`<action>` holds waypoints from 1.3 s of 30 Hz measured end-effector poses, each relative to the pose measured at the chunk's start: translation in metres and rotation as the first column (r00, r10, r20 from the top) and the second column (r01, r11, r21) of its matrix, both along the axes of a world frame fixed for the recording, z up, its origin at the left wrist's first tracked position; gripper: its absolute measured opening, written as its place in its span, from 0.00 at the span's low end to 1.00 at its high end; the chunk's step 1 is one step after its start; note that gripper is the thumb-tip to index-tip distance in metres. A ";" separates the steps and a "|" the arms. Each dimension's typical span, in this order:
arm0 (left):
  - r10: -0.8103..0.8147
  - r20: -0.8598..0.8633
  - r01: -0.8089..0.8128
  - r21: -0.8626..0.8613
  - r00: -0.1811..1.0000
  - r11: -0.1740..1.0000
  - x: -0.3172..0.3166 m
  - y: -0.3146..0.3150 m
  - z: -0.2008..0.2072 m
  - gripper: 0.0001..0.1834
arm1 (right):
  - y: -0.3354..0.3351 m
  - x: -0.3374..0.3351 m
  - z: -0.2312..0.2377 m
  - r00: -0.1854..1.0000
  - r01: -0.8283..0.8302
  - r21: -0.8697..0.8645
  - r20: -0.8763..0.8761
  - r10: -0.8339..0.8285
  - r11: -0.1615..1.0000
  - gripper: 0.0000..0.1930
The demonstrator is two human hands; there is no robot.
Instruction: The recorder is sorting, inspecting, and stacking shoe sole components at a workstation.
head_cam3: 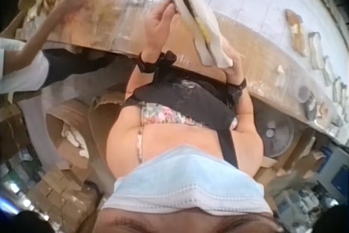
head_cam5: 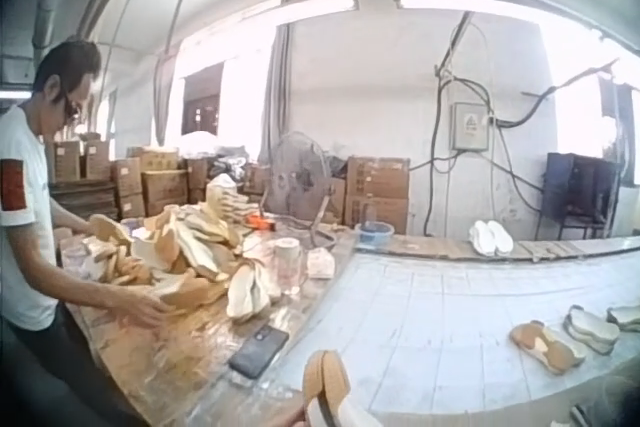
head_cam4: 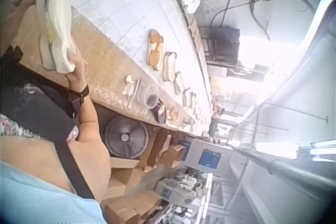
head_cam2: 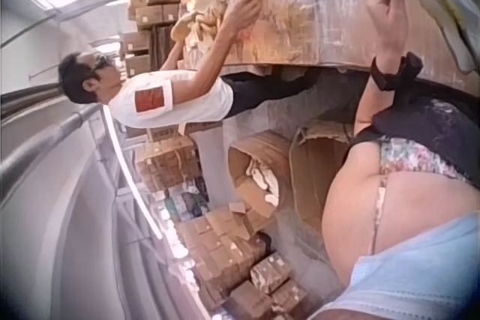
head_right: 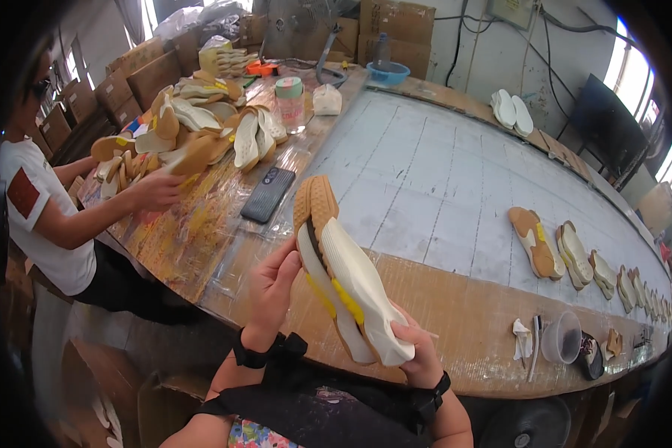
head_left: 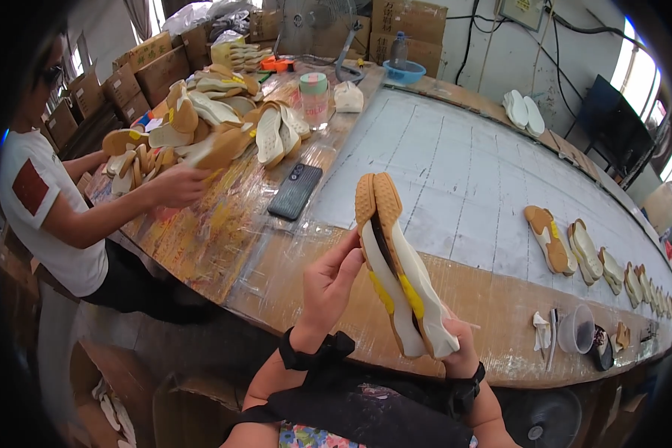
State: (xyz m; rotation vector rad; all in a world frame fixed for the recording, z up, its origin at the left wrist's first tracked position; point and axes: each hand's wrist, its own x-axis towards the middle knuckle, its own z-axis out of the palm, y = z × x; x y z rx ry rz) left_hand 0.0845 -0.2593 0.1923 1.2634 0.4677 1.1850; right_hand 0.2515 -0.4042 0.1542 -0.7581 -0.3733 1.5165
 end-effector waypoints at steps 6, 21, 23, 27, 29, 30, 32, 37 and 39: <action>0.083 -0.164 -0.053 0.182 0.983 0.982 -0.019 -0.018 0.013 0.20 | -0.016 -0.013 0.015 0.992 0.019 -0.068 0.126 -0.010 0.998 0.37; 0.115 -0.169 -0.081 0.196 0.979 0.977 -0.017 -0.030 0.017 0.33 | -0.019 -0.024 0.006 0.999 0.016 -0.059 0.034 -0.014 0.998 0.34; 0.089 -0.159 -0.062 0.171 0.983 0.983 -0.014 -0.029 0.016 0.32 | -0.019 -0.025 0.002 0.997 0.036 -0.044 0.064 -0.033 0.998 0.33; 0.032 -0.189 -0.010 0.119 0.981 0.993 -0.015 -0.025 0.016 0.30 | -0.022 -0.024 -0.004 0.996 0.048 -0.050 0.079 -0.044 0.998 0.32; 0.021 -0.186 -0.002 0.102 0.982 0.995 -0.015 -0.025 0.016 0.29 | -0.023 -0.022 -0.006 0.997 0.045 -0.036 0.060 -0.043 0.998 0.32; 0.013 -0.179 0.003 0.089 0.984 0.996 -0.015 -0.025 0.016 0.28 | -0.024 -0.022 -0.006 0.998 0.044 -0.039 0.056 -0.042 0.998 0.32; 0.024 -0.200 -0.003 0.108 0.980 0.994 -0.015 -0.025 0.018 0.27 | -0.024 -0.021 -0.007 0.998 0.044 -0.033 0.045 -0.042 0.999 0.32; 0.065 -0.250 -0.028 0.151 0.966 0.988 -0.011 -0.026 0.018 0.25 | -0.025 -0.019 -0.012 0.999 0.032 -0.068 0.011 -0.031 0.997 0.31; 0.072 -0.234 -0.030 0.176 0.970 0.984 -0.009 -0.028 0.020 0.23 | -0.029 -0.018 -0.012 1.000 0.026 -0.079 0.010 -0.025 0.997 0.31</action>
